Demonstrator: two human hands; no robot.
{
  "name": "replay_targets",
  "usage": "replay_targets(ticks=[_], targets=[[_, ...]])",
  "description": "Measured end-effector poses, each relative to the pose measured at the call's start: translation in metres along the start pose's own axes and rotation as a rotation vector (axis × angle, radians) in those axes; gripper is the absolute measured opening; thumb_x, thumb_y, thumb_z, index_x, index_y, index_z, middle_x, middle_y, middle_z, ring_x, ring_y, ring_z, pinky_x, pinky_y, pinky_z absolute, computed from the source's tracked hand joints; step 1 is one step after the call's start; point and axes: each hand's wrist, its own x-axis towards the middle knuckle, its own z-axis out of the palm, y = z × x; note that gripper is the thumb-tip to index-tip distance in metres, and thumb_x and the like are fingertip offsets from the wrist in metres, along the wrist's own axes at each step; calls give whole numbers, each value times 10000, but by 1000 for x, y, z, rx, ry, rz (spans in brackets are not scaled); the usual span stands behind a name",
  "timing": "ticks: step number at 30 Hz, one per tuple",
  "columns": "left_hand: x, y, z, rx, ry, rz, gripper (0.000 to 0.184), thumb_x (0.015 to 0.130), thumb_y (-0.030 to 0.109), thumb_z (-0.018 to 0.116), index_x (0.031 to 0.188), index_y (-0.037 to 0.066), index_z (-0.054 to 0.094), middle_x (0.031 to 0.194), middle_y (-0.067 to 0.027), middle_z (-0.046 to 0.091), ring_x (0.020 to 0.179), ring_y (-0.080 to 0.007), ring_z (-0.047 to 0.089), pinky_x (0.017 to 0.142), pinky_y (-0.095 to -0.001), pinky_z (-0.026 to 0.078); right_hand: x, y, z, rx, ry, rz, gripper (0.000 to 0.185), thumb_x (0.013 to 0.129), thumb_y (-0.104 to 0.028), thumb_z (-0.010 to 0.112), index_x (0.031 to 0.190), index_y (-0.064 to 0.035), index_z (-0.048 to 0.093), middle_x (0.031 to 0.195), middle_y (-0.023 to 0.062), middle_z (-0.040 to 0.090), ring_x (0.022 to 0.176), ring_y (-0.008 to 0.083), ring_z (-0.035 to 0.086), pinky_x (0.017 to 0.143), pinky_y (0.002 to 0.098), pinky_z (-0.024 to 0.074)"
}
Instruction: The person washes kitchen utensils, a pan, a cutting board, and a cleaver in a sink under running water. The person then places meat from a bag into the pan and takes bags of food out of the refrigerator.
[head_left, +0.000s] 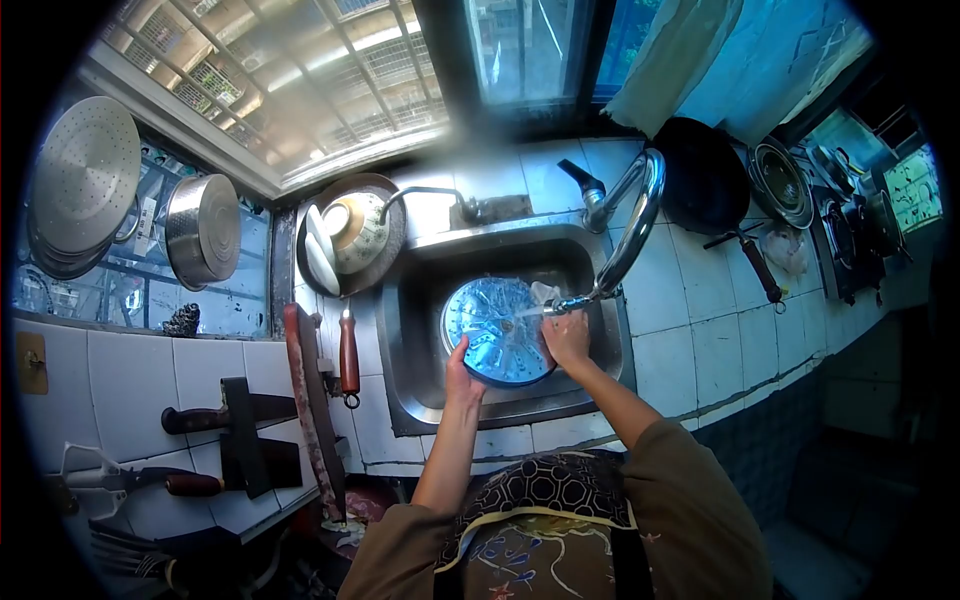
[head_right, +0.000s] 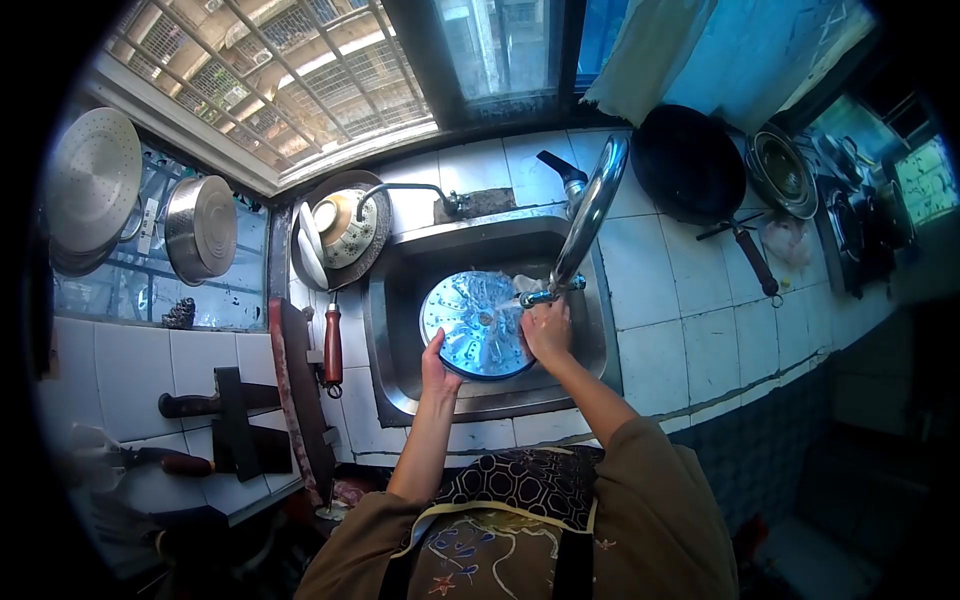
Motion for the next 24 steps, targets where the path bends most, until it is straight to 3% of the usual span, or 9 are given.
replay_targets(ticks=[3, 8, 12, 17, 19, 20, 21, 22, 24], targets=[[-3, -5, 12, 20, -2, -22, 361, 880, 224, 431, 1163, 1, 431, 1096, -144, 536, 994, -274, 532, 875, -419, 415, 31, 15, 10, 280, 137, 118, 218, 756, -226, 546, 910, -76, 583, 1030, 181, 522, 950, 395, 472, 789, 459, 400], [4, 7, 25, 62, -86, 9, 398, 908, 320, 367, 1173, 28, 428, 1100, -134, 534, 1009, -269, 523, 879, -421, 409, 23, -26, -11, 195, 304, -37, 173, 719, -159, 571, 878, -94, 599, 848, 155, 537, 844, 340, 520, 763, 435, 381], [9, -10, 40, 233, 67, 110, 348, 846, 295, 548, 968, -31, 543, 893, -107, 589, 779, -192, 589, 680, -307, 494, -7, -69, -4, 369, 175, -140, 189, 726, -175, 573, 890, -85, 601, 900, 167, 546, 878, 343, 516, 785, 418, 380], [-6, -11, 44, 1009, -113, 335, 150, 810, 161, 583, 845, 19, 616, 709, 0, 590, 621, -79, 542, 558, -227, 439, 23, -69, 14, 613, 241, 85, 285, 802, -322, 541, 822, -39, 560, 843, 143, 551, 823, 292, 529, 759, 368, 398], [-6, -13, 32, 1387, -263, 485, 180, 720, 75, 604, 890, 15, 616, 935, -89, 616, 727, -168, 594, 631, -276, 469, 52, -44, 18, 970, 27, 361, 418, 821, -461, 507, 780, -45, 534, 689, 50, 537, 768, 198, 509, 668, 303, 396], [-12, -12, 32, 1535, -377, 611, 185, 705, 51, 601, 887, 20, 612, 974, -92, 606, 773, -190, 599, 661, -280, 473, 56, -43, -43, 1091, -458, 401, 488, 825, -531, 456, 797, -51, 533, 693, 19, 500, 684, 116, 481, 604, 247, 380], [-17, -12, 31, 1678, -495, 739, 195, 691, 27, 599, 885, 25, 609, 1013, -96, 595, 819, -211, 603, 690, -284, 477, 66, -9, -6, 1367, -541, 511, 404, 809, -473, 528, 806, -68, 539, 716, 30, 502, 634, 85, 475, 534, 217, 362], [-18, -14, 27, 1696, -557, 703, 189, 658, 25, 606, 847, 21, 604, 1127, -119, 534, 910, -276, 579, 752, -300, 482, 65, -1, -4, 1241, -507, 453, 338, 802, -421, 563, 777, -85, 529, 698, 10, 502, 629, 88, 479, 538, 218, 367], [-15, -17, 17, 1779, -623, 787, 164, 653, 37, 620, 816, 23, 604, 1138, -111, 529, 925, -257, 579, 772, -314, 479, 52, 10, -8, 1105, -472, 397, 282, 796, -369, 597, 748, -102, 518, 680, -9, 502, 624, 91, 482, 543, 219, 371]])
